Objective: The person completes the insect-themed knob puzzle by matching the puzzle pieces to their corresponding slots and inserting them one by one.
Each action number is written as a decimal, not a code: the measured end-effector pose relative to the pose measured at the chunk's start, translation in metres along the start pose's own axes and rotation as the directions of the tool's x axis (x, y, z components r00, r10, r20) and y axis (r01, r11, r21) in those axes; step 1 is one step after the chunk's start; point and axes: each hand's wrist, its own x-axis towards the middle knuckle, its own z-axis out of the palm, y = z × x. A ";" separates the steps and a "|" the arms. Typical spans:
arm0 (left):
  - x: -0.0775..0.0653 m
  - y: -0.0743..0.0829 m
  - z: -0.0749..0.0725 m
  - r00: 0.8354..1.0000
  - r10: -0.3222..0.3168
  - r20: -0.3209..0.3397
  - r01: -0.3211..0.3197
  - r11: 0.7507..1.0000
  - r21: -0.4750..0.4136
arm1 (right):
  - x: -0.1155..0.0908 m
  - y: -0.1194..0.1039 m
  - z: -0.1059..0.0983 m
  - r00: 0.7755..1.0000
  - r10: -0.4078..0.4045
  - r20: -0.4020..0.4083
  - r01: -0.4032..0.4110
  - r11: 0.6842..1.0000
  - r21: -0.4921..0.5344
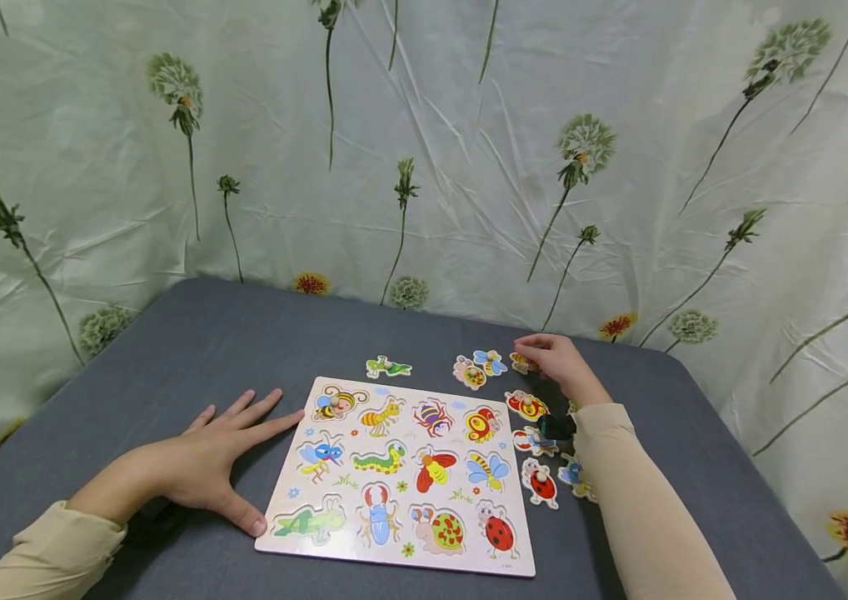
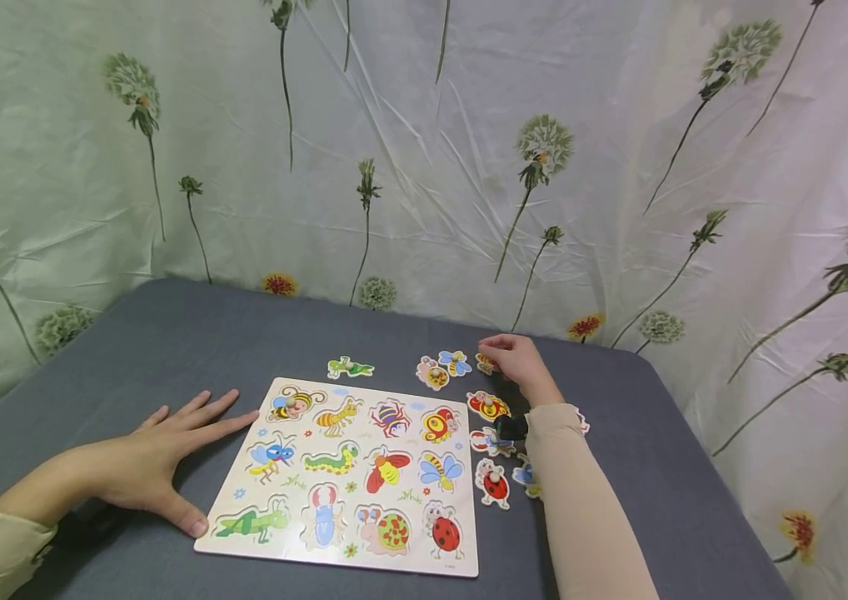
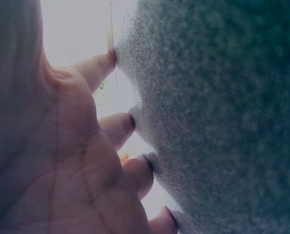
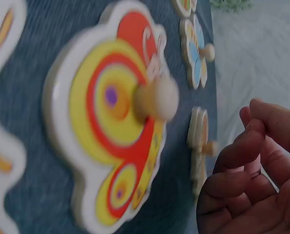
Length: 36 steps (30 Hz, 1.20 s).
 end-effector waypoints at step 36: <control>-0.001 0.000 -0.002 1.000 0.020 -0.004 -0.020 1.000 -0.006 | 0.004 0.021 -0.003 0.988 0.138 -0.072 -0.137 0.990 0.016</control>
